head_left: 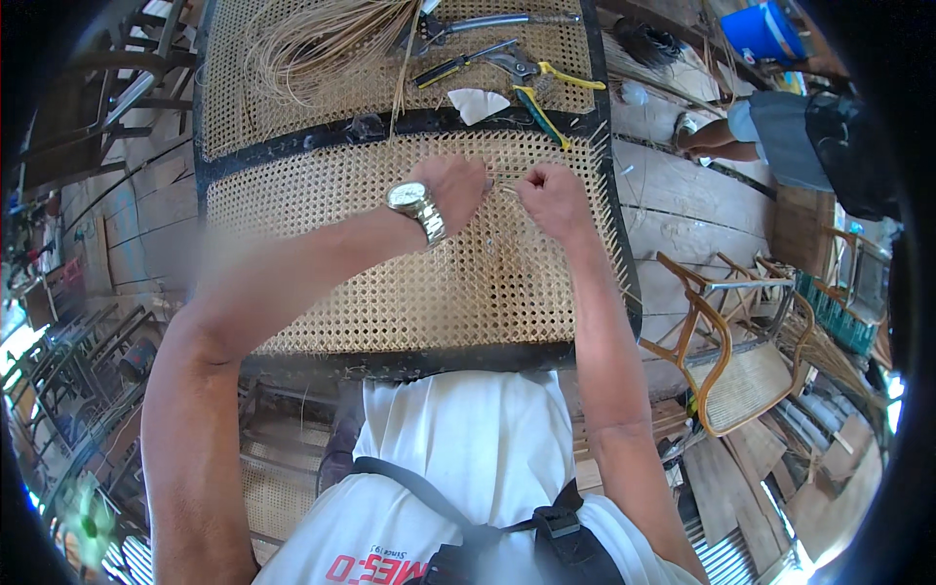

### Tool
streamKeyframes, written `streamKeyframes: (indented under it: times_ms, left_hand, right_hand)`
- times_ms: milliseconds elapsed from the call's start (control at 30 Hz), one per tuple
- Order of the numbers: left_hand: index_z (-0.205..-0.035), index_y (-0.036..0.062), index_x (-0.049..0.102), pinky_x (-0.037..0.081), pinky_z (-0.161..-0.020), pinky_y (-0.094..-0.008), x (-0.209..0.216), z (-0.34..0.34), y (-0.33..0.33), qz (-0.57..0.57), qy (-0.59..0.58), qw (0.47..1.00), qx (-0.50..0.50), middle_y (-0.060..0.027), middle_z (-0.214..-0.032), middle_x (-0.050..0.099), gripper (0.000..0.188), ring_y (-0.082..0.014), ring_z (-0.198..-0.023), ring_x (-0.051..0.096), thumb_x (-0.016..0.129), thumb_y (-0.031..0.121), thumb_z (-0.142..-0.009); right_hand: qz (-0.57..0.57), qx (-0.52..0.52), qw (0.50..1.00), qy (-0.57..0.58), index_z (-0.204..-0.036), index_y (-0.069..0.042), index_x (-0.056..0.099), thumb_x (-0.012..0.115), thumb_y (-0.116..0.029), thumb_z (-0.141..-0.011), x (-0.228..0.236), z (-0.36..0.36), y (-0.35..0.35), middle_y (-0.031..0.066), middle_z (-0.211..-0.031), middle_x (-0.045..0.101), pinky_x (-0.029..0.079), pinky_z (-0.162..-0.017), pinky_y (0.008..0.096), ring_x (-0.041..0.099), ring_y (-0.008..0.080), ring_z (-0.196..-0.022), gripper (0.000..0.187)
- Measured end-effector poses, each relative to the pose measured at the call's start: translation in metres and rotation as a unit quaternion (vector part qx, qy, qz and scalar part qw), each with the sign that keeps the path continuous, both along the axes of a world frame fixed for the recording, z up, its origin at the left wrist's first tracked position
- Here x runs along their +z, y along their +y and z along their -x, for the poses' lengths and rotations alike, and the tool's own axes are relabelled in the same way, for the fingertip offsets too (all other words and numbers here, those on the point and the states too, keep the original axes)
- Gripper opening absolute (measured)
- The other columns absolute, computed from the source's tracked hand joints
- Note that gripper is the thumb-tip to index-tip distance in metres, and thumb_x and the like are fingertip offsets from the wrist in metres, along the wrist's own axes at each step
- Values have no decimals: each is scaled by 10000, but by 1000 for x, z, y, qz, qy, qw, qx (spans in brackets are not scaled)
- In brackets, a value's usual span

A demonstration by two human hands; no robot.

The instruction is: Weaving and repairing the rattan seat of a chair frame.

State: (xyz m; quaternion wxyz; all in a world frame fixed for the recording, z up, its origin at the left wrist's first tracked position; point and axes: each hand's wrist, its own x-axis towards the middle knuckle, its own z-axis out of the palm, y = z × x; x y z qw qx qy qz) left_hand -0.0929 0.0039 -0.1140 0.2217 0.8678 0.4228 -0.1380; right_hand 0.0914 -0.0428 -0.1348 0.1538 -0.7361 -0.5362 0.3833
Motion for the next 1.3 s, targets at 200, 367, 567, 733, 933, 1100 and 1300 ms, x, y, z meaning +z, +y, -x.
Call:
streamKeyframes:
  times_ms: [200,367,567,733,933,1100,1300]
  left_hand:
    - [-889,15,681,523,-536,-332,-16,-8,55,322,40,943,73,-103,-735,703,237,-168,-598,660,520,176,-957]
    - [-774,62,729,482,-458,-307,-13,-19,71,418,49,891,170,-79,-675,702,381,-122,-509,615,661,404,-927]
    - [-827,81,741,542,-587,-361,-22,-9,70,250,60,967,1,-85,-700,715,484,-190,-644,690,607,537,-920]
    - [-882,99,705,543,-673,-409,12,72,125,-103,76,992,-9,-79,-767,682,438,-264,-797,694,581,518,-922]
    - [-825,78,654,491,-614,-405,87,42,120,-112,-34,992,-38,-98,-726,652,415,-241,-682,647,621,481,-917]
    - [-878,54,636,478,-613,-401,47,32,101,20,-81,996,-7,-113,-738,656,371,-266,-653,621,581,411,-961]
    - [-1040,45,678,529,-751,-494,-14,16,75,151,62,981,-104,-199,-921,719,302,-378,-855,696,529,296,-964]
  right_hand:
    - [34,-3,999,-6,-835,-24,699,617,-231,-817,-7,17,7,194,-853,707,540,-778,432,693,348,-832,222]
    - [24,21,996,-84,-824,-45,706,635,-227,-833,8,25,7,187,-827,706,538,-740,421,688,355,-778,196]
    - [46,14,995,-83,-886,-67,700,617,-236,-871,13,31,0,161,-911,718,534,-788,455,692,348,-894,189]
    - [49,12,999,-7,-889,-66,688,698,-251,-871,26,28,-2,134,-876,717,533,-758,401,696,293,-845,186]
    - [-88,-58,925,365,-1009,-26,686,694,-296,-930,8,39,31,35,-819,691,507,-711,318,634,126,-768,281]
    - [-88,-96,974,184,-948,-24,713,672,-212,-935,14,21,24,19,-808,707,487,-633,282,618,116,-683,193]
    - [-47,-37,998,-17,-861,-7,697,672,-231,-851,-7,12,6,111,-752,693,511,-672,330,650,195,-676,225]
